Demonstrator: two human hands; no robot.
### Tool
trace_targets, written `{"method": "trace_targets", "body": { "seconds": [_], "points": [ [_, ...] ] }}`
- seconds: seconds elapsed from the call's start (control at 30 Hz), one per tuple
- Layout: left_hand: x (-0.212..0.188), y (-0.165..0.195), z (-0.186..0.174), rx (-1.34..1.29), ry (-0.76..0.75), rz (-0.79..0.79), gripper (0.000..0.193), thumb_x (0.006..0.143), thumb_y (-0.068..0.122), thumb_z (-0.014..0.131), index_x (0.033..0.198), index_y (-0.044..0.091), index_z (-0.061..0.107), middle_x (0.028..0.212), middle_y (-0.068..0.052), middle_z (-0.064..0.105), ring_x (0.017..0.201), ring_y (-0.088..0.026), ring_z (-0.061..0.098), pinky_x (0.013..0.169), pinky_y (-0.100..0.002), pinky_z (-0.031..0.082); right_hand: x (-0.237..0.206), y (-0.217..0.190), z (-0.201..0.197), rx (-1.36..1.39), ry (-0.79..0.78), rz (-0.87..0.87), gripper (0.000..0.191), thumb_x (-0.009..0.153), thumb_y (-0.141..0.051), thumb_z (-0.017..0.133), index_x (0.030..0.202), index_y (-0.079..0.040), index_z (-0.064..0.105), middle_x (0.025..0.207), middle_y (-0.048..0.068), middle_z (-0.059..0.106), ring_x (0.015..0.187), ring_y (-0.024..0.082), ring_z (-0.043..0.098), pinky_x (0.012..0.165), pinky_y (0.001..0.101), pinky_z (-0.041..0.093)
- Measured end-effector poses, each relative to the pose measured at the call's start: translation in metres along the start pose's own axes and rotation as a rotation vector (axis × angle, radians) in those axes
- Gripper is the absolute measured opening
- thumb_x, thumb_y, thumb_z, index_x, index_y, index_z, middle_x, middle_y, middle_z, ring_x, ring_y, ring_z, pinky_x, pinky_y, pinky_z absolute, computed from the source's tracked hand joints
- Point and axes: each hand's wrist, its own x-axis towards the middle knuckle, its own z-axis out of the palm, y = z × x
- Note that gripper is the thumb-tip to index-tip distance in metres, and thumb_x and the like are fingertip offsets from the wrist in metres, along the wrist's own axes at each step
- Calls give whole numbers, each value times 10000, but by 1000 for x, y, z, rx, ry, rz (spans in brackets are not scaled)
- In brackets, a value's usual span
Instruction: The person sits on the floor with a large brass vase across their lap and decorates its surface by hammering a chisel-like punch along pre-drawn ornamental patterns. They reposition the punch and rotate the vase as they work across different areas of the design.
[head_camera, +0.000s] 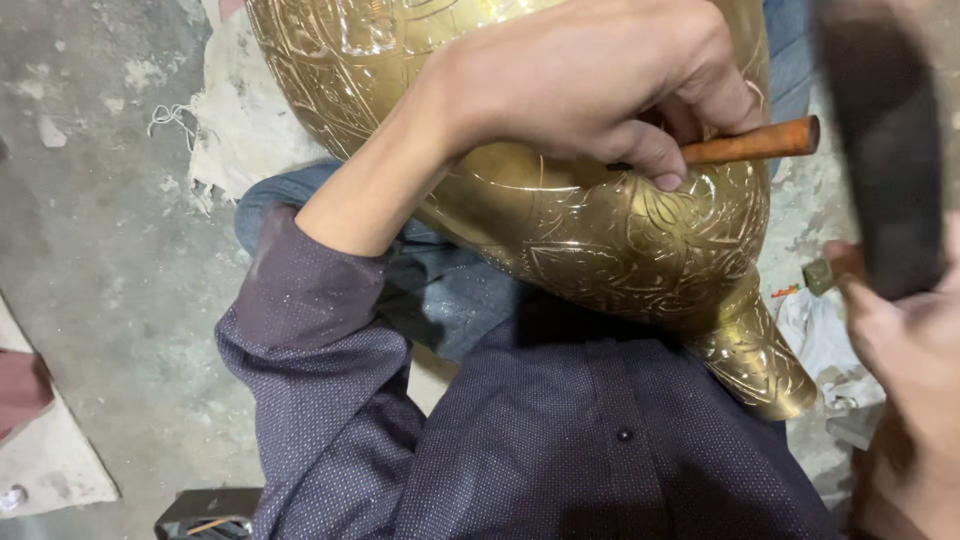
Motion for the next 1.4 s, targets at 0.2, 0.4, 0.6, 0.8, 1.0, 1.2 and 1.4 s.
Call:
{"method": "trace_targets", "body": {
  "seconds": [0.2, 0.4, 0.6, 0.8, 1.0, 1.2, 1.4],
  "points": [
    [2, 0, -1, -46, -64, 28, 285, 863, 81, 830, 1093, -34, 706, 895, -92, 758, 818, -140, 774, 639, -293, 580, -11, -8, 1, 285, 35, 159, 220, 1077, -83, 782, 1158, 35, 616, 893, 107, 656, 706, 167, 608, 678, 298, 503],
    [2, -1, -1, -10, -33, 155, 266, 841, 63, 852, 1034, -53, 710, 856, -126, 747, 824, -167, 773, 633, -312, 578, -20, 3, 1, 91, 45, 151, 128, 1083, -76, 663, 1037, 36, 623, 917, 85, 685, 711, 170, 623, 714, 292, 521],
    [5, -6, 1, 17, -47, 164, 278, 816, 92, 865, 1021, -41, 732, 849, -135, 755, 785, -182, 776, 581, -338, 543, -15, -1, 0, 165, 87, 87, 206, 1067, -83, 743, 1157, 42, 607, 869, 79, 638, 612, 162, 553, 617, 275, 472],
    [10, -9, 1, 96, -63, 240, 333, 796, 119, 877, 1064, -27, 744, 830, -129, 757, 701, -227, 739, 539, -383, 498, -22, -22, -3, 298, 31, 160, 154, 1109, -132, 638, 1001, -28, 597, 880, 58, 657, 703, 143, 622, 674, 249, 495],
    [8, -7, 2, 95, -60, 206, 270, 806, 162, 889, 978, -2, 761, 789, -104, 756, 667, -207, 730, 523, -383, 478, -18, -37, -5, 403, 90, 209, 151, 1164, -123, 674, 1081, -53, 569, 924, 41, 638, 756, 120, 620, 727, 251, 527],
    [6, -4, 2, 109, -38, 191, 277, 806, 200, 894, 980, 22, 772, 773, -81, 756, 603, -175, 712, 474, -364, 447, -21, -41, -4, 410, 101, 164, 168, 1163, -102, 668, 1075, -24, 547, 937, 48, 645, 825, 130, 647, 799, 272, 572],
    [5, -5, 2, 89, -10, 263, 307, 763, 160, 900, 1009, 18, 782, 747, -95, 746, 602, -171, 710, 460, -358, 444, -26, -26, -6, -15, 64, 6, 166, 1097, -13, 715, 1121, 73, 576, 978, 126, 650, 801, 199, 624, 741, 296, 519]
  ]
}}
